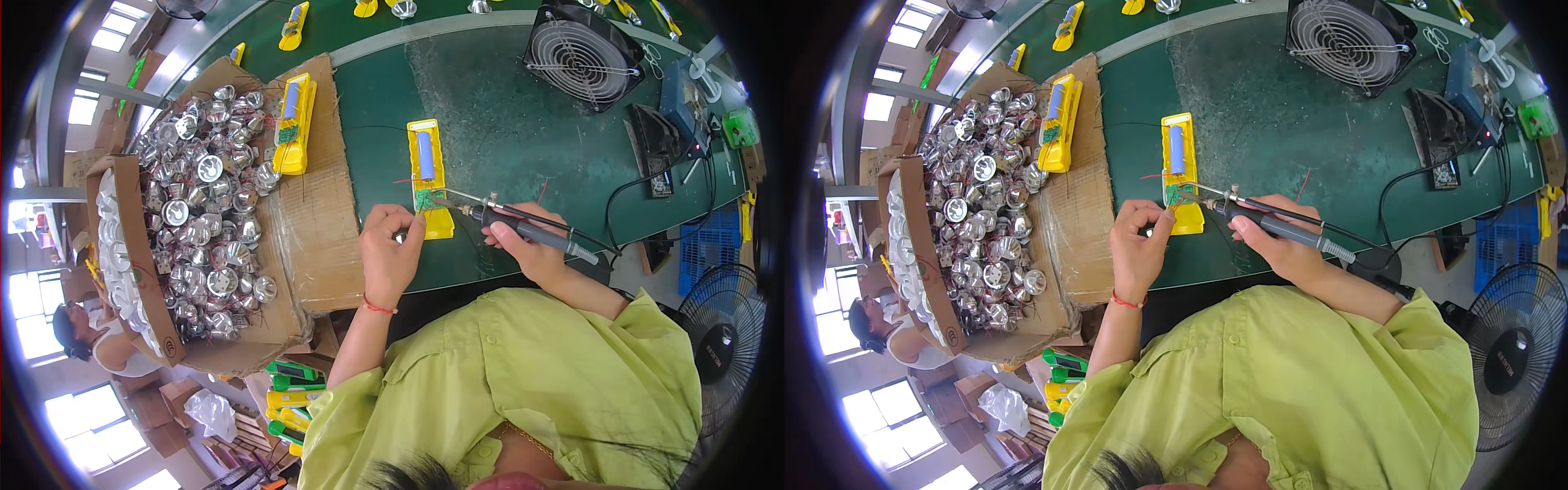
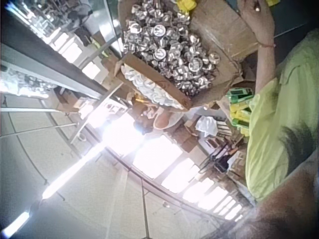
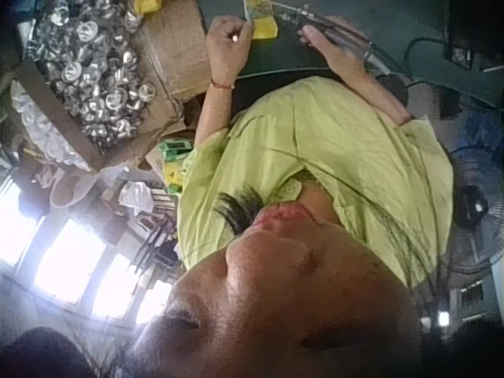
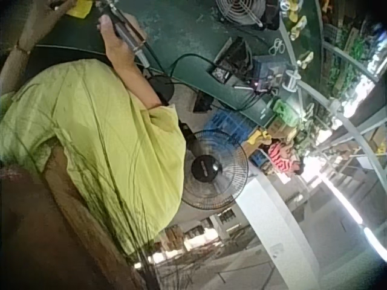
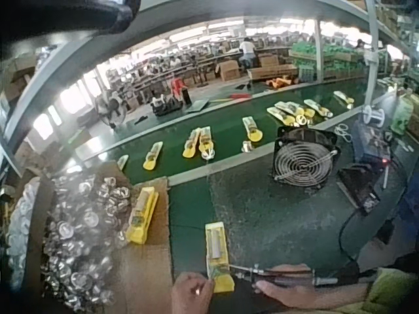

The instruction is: The person solders wire connections on flashlight bodies using a soldering iron, connecting reflector components to the circuit boards, and places the assembled flashlights onto the conveyor line.

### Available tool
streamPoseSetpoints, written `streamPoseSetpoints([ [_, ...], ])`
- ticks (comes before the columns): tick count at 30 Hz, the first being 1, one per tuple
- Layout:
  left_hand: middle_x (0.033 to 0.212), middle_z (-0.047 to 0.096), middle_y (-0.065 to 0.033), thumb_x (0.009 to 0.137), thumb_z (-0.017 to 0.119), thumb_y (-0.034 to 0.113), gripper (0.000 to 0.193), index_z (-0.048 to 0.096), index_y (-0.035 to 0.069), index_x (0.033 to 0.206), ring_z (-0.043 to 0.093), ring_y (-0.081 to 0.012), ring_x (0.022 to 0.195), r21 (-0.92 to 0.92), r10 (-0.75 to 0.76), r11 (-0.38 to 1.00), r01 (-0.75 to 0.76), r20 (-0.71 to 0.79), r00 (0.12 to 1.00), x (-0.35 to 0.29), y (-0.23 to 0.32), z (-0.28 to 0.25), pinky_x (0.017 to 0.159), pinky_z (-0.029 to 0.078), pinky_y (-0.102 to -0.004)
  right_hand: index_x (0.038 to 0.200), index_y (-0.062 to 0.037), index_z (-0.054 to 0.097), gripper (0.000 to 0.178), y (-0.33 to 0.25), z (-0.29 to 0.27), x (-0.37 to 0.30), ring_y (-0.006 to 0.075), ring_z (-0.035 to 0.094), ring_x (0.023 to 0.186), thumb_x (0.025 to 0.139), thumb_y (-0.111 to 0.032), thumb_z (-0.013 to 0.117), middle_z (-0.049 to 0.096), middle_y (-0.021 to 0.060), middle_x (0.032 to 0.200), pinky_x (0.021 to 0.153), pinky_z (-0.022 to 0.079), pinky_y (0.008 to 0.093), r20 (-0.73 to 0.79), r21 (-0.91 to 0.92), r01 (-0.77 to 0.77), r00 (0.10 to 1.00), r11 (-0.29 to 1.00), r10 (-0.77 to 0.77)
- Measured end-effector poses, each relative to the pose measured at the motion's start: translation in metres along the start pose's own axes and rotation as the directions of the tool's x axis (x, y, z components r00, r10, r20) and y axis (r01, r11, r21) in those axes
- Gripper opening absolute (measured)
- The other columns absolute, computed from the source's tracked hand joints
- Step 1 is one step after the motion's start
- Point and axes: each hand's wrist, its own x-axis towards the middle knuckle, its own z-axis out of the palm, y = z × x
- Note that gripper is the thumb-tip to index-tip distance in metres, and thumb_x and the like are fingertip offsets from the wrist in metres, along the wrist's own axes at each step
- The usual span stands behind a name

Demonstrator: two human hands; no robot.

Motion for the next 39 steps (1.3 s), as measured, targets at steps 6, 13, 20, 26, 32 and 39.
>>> streamPoseSetpoints([
  [6, 0.082, 0.057, -0.01, 0.075, 0.066, 0.004, 0.009, 0.062, -0.003, 0.072, 0.055, -0.0181, 0.077, -0.018, -0.008, 1.0, 0.008, -0.004, 1.0, -0.006, 0.004, -0.004, 0.069, 0.043, -0.0279, 0.099, 0.0057, 0.056, 0.022, 0.002, 0.003, -0.002, 0.0175, 0.065, 0.068, 0.084, -0.008, 0.062, 0.066, 0.016, 0.081, 0.06, 0.054, 0.0269, 0.004, 0.011, -0.062, 0.998, 0.998, 0.062],
  [13, 0.083, 0.057, -0.0093, 0.075, 0.066, 0.004, 0.008, 0.062, -0.003, 0.072, 0.055, -0.017, 0.076, -0.031, -0.018, 0.999, 0.018, -0.006, 1.0, -0.005, 0.0, -0.002, 0.068, 0.043, -0.0272, 0.101, 0.0058, 0.055, 0.022, 0.0, 0.003, -0.004, 0.0188, 0.065, 0.07, 0.083, -0.007, 0.061, 0.065, 0.017, 0.082, 0.062, 0.055, 0.028, 0.017, 0.018, -0.107, 0.994, 0.994, 0.107],
  [20, 0.084, 0.056, -0.0079, 0.076, 0.065, 0.004, 0.009, 0.062, -0.003, 0.071, 0.054, -0.0148, 0.074, -0.026, -0.044, 0.999, 0.044, -0.005, 0.999, 0.001, -0.004, -0.003, 0.063, 0.043, -0.0265, 0.101, 0.0074, 0.055, 0.024, -0.004, -0.005, 0.0, 0.0175, 0.065, 0.077, 0.084, -0.007, 0.062, 0.065, 0.0157, 0.088, 0.066, 0.055, 0.028, -0.079, 0.136, -0.047, 0.995, 0.99, 0.058],
  [26, 0.075, 0.055, -0.0101, 0.072, 0.064, 0.0, 0.007, 0.058, -0.002, 0.07, 0.055, -0.0206, 0.071, 0.001, 0.083, 0.997, -0.084, 0.012, 0.996, 0.002, 0.005, -0.002, 0.063, 0.044, -0.029, 0.102, 0.0041, 0.057, 0.022, -0.009, -0.02, -0.002, 0.0142, 0.064, 0.075, 0.083, -0.007, 0.063, 0.065, 0.0117, 0.087, 0.07, 0.052, 0.0262, -0.121, 0.074, -0.135, 0.982, 0.988, 0.143],
  [32, 0.075, 0.066, -0.0053, 0.083, 0.061, 0.011, 0.016, 0.065, -0.005, 0.082, 0.061, -0.0103, 0.064, -0.364, -0.354, 0.861, 0.355, 0.073, 0.933, 0.009, 0.027, -0.021, 0.057, 0.048, -0.0234, 0.098, 0.0046, 0.06, 0.019, -0.004, -0.052, 0.006, 0.0145, 0.064, 0.075, 0.083, -0.007, 0.062, 0.066, 0.0113, 0.082, 0.067, 0.052, 0.0273, -0.187, -0.162, 0.045, 0.979, 0.986, -0.075],
  [39, 0.057, 0.063, -0.0106, 0.074, 0.064, 0.014, 0.016, 0.067, -0.002, 0.073, 0.063, -0.017, 0.052, 0.242, 0.003, 0.966, -0.086, 0.325, 0.946, 0.092, 0.02, 0.009, 0.053, 0.049, -0.029, 0.1, -0.0012, 0.062, 0.023, 0.004, -0.068, 0.02, 0.0079, 0.059, 0.064, 0.082, -0.015, 0.065, 0.064, 0.0052, 0.075, 0.057, 0.049, 0.024, -0.29, -0.24, 0.073, 0.946, 0.968, -0.143],
])
